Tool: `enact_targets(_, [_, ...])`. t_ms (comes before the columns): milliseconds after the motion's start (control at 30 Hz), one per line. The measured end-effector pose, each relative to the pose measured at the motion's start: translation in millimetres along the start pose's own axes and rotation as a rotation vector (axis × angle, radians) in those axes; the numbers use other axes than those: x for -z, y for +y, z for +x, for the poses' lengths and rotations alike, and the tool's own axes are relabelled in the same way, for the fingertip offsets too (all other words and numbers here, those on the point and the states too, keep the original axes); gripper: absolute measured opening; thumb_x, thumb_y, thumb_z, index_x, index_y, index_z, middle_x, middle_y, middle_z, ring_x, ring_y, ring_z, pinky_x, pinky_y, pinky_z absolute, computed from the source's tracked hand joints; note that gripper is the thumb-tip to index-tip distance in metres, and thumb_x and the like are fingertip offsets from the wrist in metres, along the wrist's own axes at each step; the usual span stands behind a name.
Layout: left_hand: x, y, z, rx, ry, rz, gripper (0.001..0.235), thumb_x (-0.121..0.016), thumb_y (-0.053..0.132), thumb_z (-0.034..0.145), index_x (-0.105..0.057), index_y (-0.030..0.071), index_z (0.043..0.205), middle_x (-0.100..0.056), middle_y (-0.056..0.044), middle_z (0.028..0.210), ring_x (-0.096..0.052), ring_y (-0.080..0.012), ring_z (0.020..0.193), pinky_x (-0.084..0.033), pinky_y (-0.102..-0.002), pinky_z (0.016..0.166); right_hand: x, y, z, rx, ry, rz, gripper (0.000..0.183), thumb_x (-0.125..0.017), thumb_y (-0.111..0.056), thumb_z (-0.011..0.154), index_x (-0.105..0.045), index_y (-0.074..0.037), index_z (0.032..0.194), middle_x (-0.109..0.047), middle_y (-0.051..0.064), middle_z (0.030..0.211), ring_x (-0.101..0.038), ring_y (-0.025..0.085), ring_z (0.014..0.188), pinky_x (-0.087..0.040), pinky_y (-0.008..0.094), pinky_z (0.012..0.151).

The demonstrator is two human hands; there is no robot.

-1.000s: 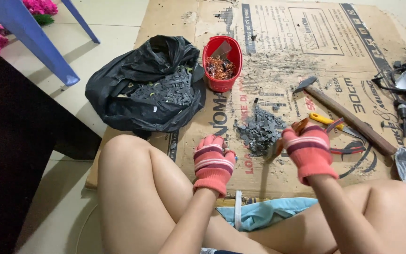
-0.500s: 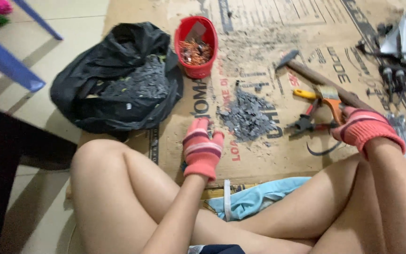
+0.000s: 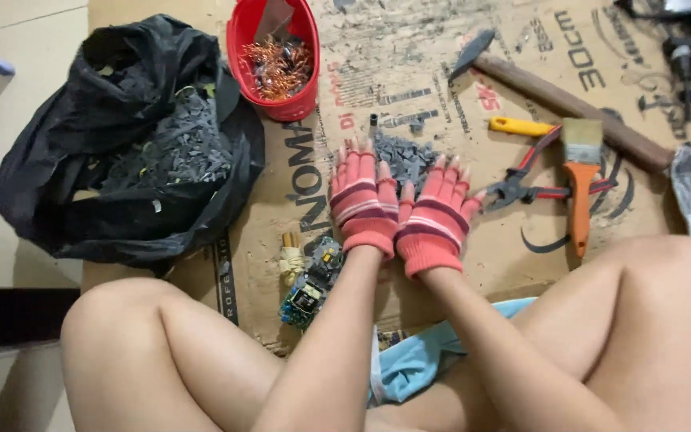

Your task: The person sits on the floor and uses pliers to strip components from a small circuit board. They then use a brush to sweep debris into a pile and transfer it into a black plastic bag. The person also handles a hammer and a red container filled with copper wire.

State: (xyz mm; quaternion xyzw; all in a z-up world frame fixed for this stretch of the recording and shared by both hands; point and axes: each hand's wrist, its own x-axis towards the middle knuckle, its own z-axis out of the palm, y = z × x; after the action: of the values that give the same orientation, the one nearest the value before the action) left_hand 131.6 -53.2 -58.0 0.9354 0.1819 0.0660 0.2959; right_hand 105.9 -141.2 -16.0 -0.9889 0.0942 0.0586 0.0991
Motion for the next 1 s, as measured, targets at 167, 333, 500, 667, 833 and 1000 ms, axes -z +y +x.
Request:
enact_targets(167, [-19, 1, 0, -0.1, 0.19, 0.06, 0.045, -0.046, 0.048, 0.098, -0.059, 0.024, 0.134, -0.06, -0.008, 0.14, -0.054, -0.0285, 0.134, -0.039, -0.044, 0.115, -1, -5, 31, 0.165, 0.128, 0.034, 0.064, -0.034, -0.052, 0.107, -0.045, -0.005, 0.15, -0.05, 0.024, 0.15, -0.042, 0.04, 0.142, -0.023, 0.058, 0.119])
enact_targets(333, [-16, 15, 7, -0.07, 0.156, -0.042, 0.044, -0.039, 0.042, 0.103, -0.056, 0.023, 0.139, -0.056, -0.008, 0.146, -0.051, -0.031, 0.138, -0.039, -0.046, 0.116, -17, 0, 91, 0.36, 0.184, 0.115, 0.066, -0.049, -0.05, 0.105, -0.041, -0.004, 0.152, -0.049, 0.026, 0.15, -0.045, 0.043, 0.14, -0.028, 0.059, 0.117])
enact_targets(500, [-40, 32, 25, 0.004, 0.17, -0.176, 0.044, -0.035, 0.041, 0.105, -0.058, 0.019, 0.135, -0.057, -0.012, 0.147, -0.053, -0.0349, 0.135, -0.038, -0.045, 0.118, -14, 2, 119, 0.493, 0.041, 0.306, 0.046, -0.052, -0.041, 0.103, -0.052, -0.019, 0.143, -0.056, 0.018, 0.144, -0.048, 0.041, 0.138, -0.03, 0.054, 0.12])
enact_targets(667, [-43, 35, 26, 0.272, 0.245, -0.502, 0.045, -0.042, 0.05, 0.099, -0.065, 0.028, 0.131, -0.064, -0.005, 0.138, -0.059, -0.0277, 0.13, -0.044, -0.038, 0.113, -14, -12, 95, 0.357, -0.202, 1.078, 0.038, -0.057, -0.028, 0.102, -0.064, -0.008, 0.134, -0.068, 0.022, 0.128, -0.06, 0.04, 0.128, -0.042, 0.052, 0.113])
enact_targets(833, [-3, 63, 36, 0.566, 0.193, -0.859, 0.052, -0.053, 0.054, 0.089, -0.068, 0.023, 0.129, -0.07, -0.008, 0.128, -0.064, -0.0285, 0.124, -0.049, -0.035, 0.107, 5, -35, 80, -0.014, -0.278, 1.138, 0.034, -0.074, -0.041, 0.087, -0.078, -0.018, 0.113, -0.078, 0.008, 0.106, -0.073, 0.023, 0.109, -0.057, 0.036, 0.1])
enact_targets(1000, [35, 76, 53, 0.847, 0.133, -1.222, 0.062, -0.065, 0.058, 0.078, -0.072, 0.019, 0.126, -0.075, -0.012, 0.119, -0.068, -0.0293, 0.118, -0.055, -0.033, 0.1, -7, -29, 94, -0.292, -0.37, 1.566, 0.048, -0.075, -0.026, 0.091, -0.065, -0.008, 0.134, -0.073, 0.023, 0.119, -0.071, 0.031, 0.111, -0.057, 0.045, 0.103])
